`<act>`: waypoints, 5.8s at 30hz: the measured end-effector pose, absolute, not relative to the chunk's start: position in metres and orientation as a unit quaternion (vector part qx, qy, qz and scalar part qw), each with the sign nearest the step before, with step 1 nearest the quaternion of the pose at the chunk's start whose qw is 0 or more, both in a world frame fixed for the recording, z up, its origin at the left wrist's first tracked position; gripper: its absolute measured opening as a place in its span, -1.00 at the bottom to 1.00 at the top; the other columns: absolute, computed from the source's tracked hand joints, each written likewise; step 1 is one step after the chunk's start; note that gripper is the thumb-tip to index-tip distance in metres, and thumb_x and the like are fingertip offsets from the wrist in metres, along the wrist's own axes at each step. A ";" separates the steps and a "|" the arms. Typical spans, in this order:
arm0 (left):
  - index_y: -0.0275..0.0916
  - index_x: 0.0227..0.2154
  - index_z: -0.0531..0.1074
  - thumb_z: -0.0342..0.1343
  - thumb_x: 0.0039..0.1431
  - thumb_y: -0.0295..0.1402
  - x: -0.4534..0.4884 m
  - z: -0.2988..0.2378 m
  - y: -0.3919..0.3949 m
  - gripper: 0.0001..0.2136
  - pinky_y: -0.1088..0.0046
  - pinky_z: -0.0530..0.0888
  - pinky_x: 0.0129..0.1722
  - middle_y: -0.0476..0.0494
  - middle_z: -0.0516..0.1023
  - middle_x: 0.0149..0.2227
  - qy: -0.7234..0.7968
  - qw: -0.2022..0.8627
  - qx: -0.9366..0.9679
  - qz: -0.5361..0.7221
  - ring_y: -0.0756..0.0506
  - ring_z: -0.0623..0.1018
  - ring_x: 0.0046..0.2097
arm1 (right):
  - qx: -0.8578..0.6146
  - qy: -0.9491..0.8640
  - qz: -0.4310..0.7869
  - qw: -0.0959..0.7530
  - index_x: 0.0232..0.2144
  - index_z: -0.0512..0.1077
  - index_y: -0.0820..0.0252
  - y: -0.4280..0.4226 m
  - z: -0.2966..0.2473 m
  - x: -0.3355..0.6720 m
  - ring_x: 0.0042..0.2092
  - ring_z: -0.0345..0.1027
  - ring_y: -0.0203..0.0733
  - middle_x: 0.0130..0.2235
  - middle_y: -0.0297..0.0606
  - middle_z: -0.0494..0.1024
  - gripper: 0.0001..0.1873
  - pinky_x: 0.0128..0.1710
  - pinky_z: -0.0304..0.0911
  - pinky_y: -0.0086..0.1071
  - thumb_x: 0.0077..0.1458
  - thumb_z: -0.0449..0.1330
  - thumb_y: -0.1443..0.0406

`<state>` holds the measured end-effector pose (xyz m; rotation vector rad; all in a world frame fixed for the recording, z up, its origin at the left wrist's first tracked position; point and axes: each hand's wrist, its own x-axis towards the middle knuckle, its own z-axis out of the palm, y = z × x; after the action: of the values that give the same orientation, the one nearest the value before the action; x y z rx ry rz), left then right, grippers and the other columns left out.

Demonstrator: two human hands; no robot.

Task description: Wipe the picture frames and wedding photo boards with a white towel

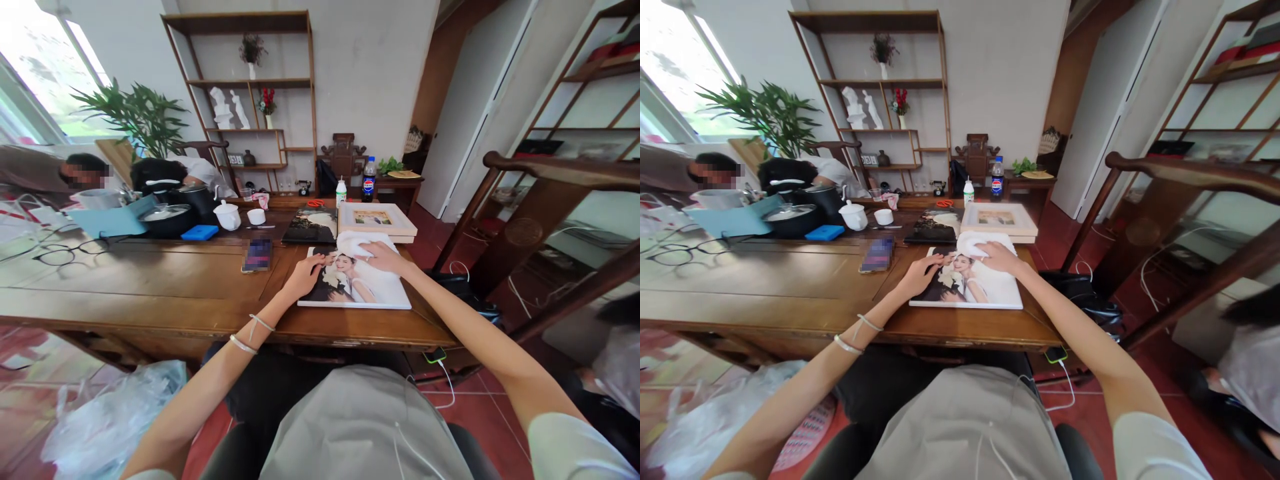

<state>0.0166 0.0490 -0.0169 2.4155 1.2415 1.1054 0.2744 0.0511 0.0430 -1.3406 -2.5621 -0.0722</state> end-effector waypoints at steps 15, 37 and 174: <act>-0.32 -0.15 0.49 -0.06 0.18 -0.53 0.015 -0.012 0.045 -0.73 0.30 0.32 0.16 -0.24 0.49 0.02 0.418 0.117 0.821 0.370 -0.14 0.44 0.11 | -0.355 -0.924 0.016 0.142 -0.13 0.47 0.15 -0.088 0.033 0.233 0.29 -0.07 0.06 0.24 -0.08 0.22 -0.53 0.22 -0.14 0.09 -0.14 0.09 0.48; -0.32 -0.18 0.50 -0.06 0.19 -0.53 0.016 -0.016 0.048 -0.75 0.29 0.36 0.13 -0.25 0.52 -0.01 0.413 0.105 0.823 0.376 -0.14 0.46 0.08 | -0.442 -0.892 0.005 0.095 -0.12 0.45 0.28 -0.041 0.040 0.267 0.28 -0.04 0.06 0.09 0.00 0.41 -0.58 0.18 -0.08 0.03 -0.03 -0.01 0.49; -0.29 -0.03 0.46 -0.10 0.17 -0.49 0.018 -0.010 0.043 -0.64 0.24 0.27 0.19 -0.18 0.46 0.06 0.377 0.159 0.833 0.372 -0.16 0.36 0.17 | -0.370 -0.924 -0.034 0.091 -0.08 0.45 0.13 -0.097 0.034 0.222 0.31 -0.16 0.12 0.29 -0.10 0.10 -0.63 0.21 -0.19 0.14 0.01 0.13 0.35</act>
<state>0.0178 0.0426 -0.0105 2.3809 1.0780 1.0635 0.2223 -0.0969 0.0336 -1.0981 -2.7454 -0.1019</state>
